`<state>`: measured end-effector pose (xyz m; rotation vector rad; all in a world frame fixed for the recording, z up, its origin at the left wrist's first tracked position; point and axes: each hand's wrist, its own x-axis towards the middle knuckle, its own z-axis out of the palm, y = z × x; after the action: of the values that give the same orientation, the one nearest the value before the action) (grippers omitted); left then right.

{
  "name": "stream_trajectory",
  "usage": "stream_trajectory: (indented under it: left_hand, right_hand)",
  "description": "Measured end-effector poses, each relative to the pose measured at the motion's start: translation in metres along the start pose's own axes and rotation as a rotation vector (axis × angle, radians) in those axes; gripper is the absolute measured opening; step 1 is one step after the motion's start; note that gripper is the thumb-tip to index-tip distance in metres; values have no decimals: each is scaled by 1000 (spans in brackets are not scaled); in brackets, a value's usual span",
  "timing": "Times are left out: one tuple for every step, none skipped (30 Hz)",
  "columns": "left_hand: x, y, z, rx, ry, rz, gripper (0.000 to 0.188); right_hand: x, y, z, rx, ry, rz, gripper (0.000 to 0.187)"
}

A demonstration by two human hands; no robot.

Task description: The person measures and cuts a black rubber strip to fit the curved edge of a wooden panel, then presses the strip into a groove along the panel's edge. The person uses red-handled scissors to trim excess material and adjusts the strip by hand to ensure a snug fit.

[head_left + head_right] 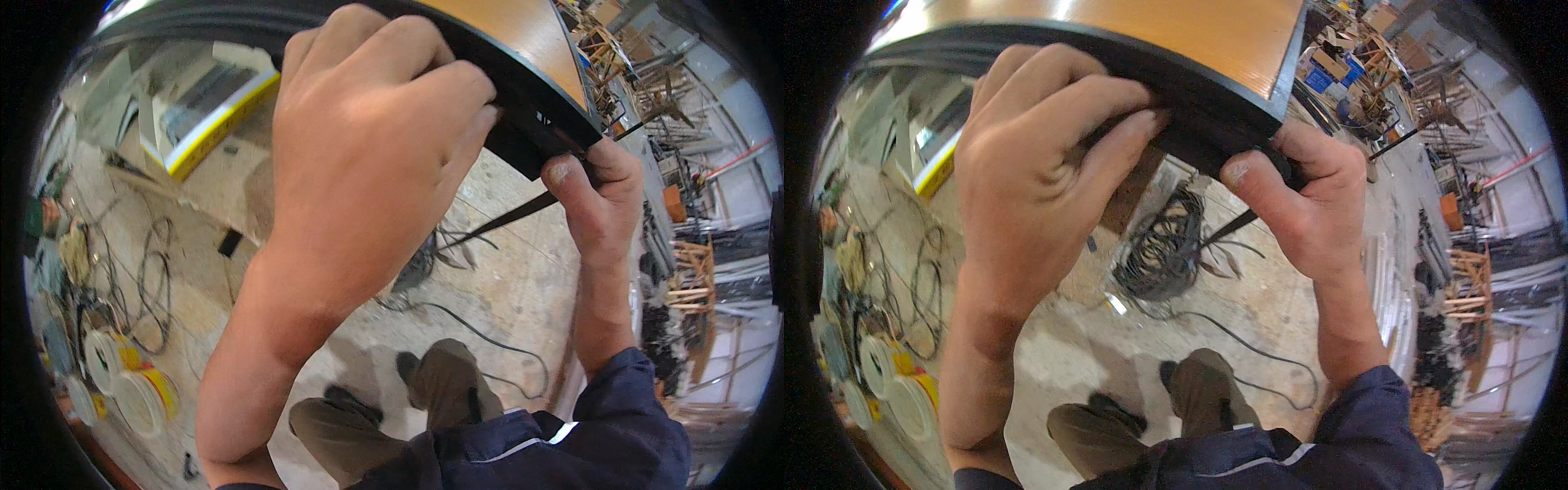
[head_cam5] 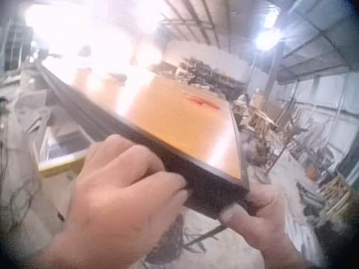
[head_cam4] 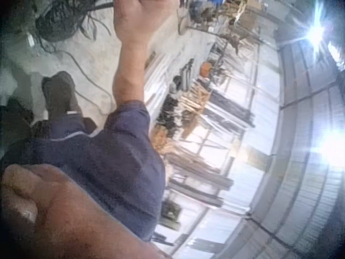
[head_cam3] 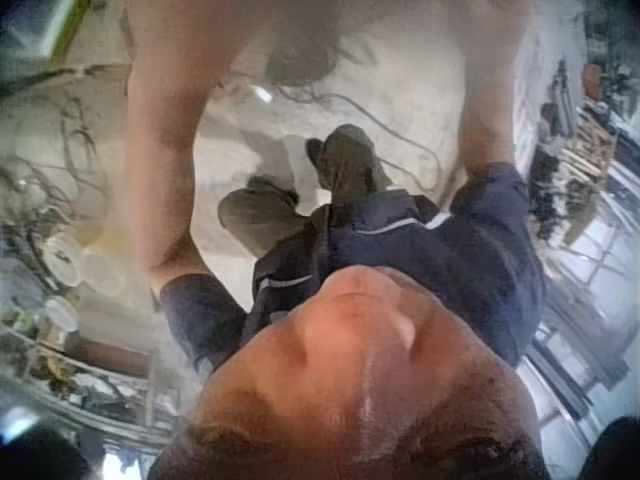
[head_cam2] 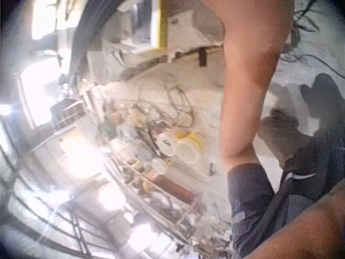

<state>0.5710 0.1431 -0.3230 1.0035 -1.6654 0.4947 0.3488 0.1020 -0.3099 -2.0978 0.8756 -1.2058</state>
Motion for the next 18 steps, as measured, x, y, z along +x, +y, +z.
stream_trajectory:
  left_hand:
    - [0, -3, -6, 37, -38, 50, 13]
    - [-7, -7, 0, 7, -8, 64, 13]
    - [-9, -11, 2, -2, -2, 88, 15]
    - [-14, -14, 5, -11, 2, 115, 16]
    - [-15, -15, 5, -16, 8, 143, 18]
    - [-14, -17, 6, -10, 16, 166, 18]
    - [-15, -18, 7, -14, 8, 164, 20]
    - [-17, -21, 5, -5, -5, 157, 21]
    - [-18, -21, 3, 2, -18, 152, 21]
    - [-20, -21, 3, 1, -22, 137, 21]
    - [-22, -21, 2, 0, -25, 123, 21]
    - [-22, -25, 4, -18, -29, 126, 24]
    - [-22, -26, 4, -7, -27, 168, 26]
    - [-22, -27, 4, 4, -25, 210, 28]
    - [-23, -28, 3, 16, -23, 253, 30]
    - [-23, -28, 2, -1, -19, 253, 32]
    - [-23, -27, 1, -17, -14, 254, 34]
    - [-23, -26, 0, -33, -10, 256, 36]
  right_hand:
    - [0, 1, 3, -32, 3, -42, 16]
    - [-1, -3, 3, -71, 25, 36, 16]
    - [0, -4, 3, -93, 42, 13, 15]
    - [1, -1, 4, -111, 57, -10, 15]
    - [2, 0, 3, -124, 68, -38, 15]
    - [4, 1, 2, -143, 75, -88, 18]
    - [4, 2, 0, -166, 70, -96, 19]
    - [4, 1, 3, -181, 59, -101, 21]
    - [3, 2, 6, -197, 48, -106, 23]
    - [3, 4, 6, -248, 39, -188, 23]
    - [3, 5, 5, -254, 31, -204, 22]
    - [4, 6, 2, -260, 22, -221, 22]
    - [4, 7, 0, -272, 3, -232, 22]
    - [5, 9, 2, -283, 44, -210, 21]
    - [6, 9, 3, -302, 52, -220, 22]
    - [6, 7, 3, -321, 61, -224, 22]
    - [7, 5, 3, -339, 71, -228, 22]
    - [9, 8, 6, -328, 139, -287, 32]
